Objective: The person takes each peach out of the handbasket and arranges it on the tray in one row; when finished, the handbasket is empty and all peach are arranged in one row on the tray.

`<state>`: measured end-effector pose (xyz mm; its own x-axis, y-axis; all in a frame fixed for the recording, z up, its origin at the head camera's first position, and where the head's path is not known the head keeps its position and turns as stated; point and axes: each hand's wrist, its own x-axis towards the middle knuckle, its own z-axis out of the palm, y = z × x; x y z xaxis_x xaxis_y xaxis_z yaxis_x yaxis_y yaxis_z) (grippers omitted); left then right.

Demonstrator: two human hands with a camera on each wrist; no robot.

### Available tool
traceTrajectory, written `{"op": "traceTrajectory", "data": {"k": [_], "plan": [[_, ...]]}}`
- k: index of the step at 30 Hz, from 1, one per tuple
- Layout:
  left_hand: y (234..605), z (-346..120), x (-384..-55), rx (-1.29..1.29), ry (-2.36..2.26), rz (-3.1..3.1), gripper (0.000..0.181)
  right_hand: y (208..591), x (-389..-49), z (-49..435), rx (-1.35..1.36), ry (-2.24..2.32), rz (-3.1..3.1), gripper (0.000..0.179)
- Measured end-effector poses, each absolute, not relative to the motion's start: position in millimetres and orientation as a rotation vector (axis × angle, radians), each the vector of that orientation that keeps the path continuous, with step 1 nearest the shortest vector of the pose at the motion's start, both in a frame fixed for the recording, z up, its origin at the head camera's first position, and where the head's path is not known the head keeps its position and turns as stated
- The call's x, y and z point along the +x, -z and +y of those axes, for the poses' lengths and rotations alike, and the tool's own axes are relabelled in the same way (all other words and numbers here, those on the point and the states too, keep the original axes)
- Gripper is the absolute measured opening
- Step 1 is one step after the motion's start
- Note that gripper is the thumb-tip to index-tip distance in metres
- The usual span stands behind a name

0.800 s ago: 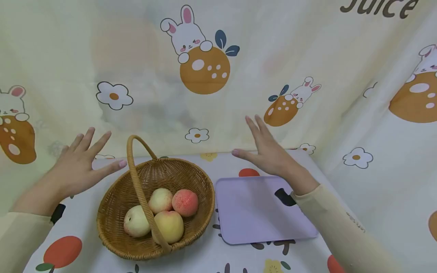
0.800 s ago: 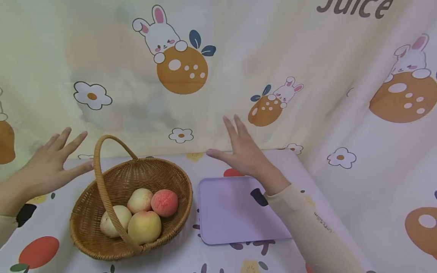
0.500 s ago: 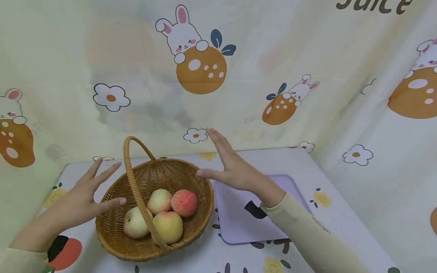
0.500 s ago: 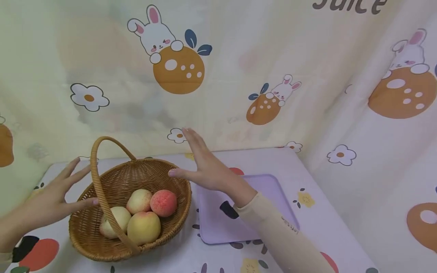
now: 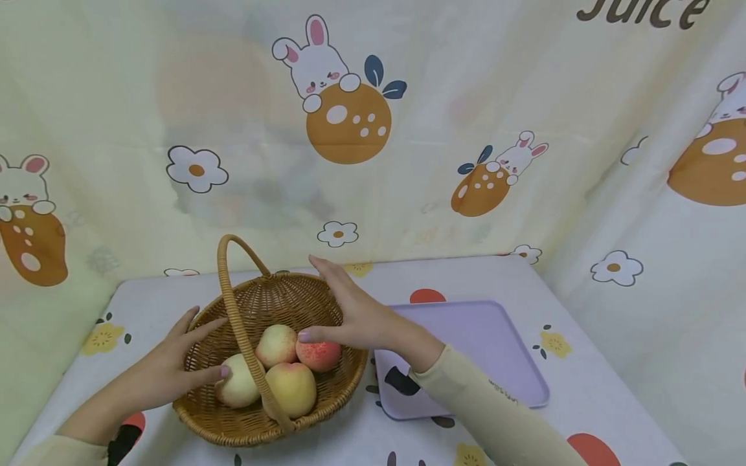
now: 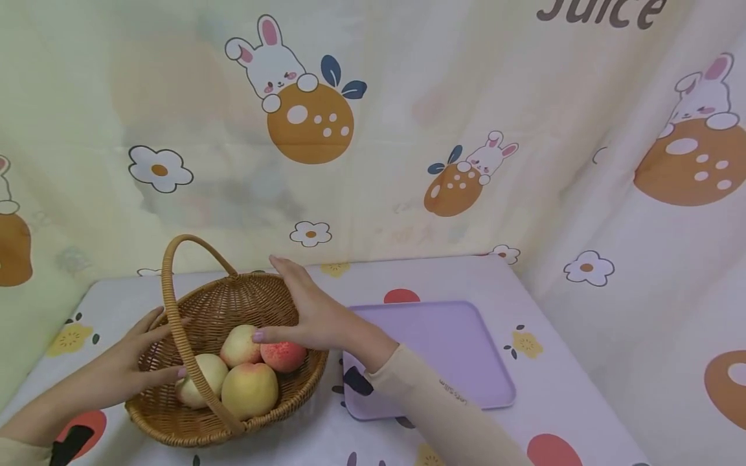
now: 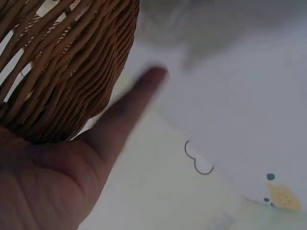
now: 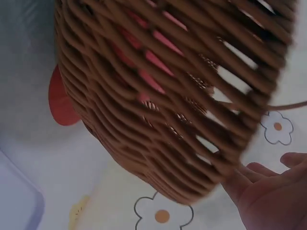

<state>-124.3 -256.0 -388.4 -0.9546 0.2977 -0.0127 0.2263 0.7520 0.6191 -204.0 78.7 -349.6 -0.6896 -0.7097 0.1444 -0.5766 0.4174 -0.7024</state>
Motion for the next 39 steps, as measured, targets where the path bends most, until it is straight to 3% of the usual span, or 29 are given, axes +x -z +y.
{"op": "traceTrajectory", "data": {"k": [5, 13, 20, 26, 32, 39], "plan": [[394, -261, -130, 0.294, -0.957, 2.771, 0.079, 360, -206, 68, -1.21, 1.034, 2.46, 0.12], [397, -260, -131, 0.194, -0.978, 2.721, 0.089, 371, -203, 57, -1.227, 0.697, 2.501, 0.121], [394, -254, -130, 0.169, -0.966, 2.749, 0.092, 381, -198, 49, -1.238, 0.196, 2.599, 0.1], [394, -255, -128, 0.142, -0.969, 2.755, 0.091, 384, -194, 43, -1.248, 0.073, 2.671, 0.082], [393, -254, -127, 0.143, -0.961, 2.767, 0.091, 380, -198, 48, -1.246, 0.362, 2.713, 0.076], [393, -252, -127, 0.18, -0.953, 2.791, 0.091, 363, -209, 76, -1.141, 1.235, 2.503, 0.074]]}}
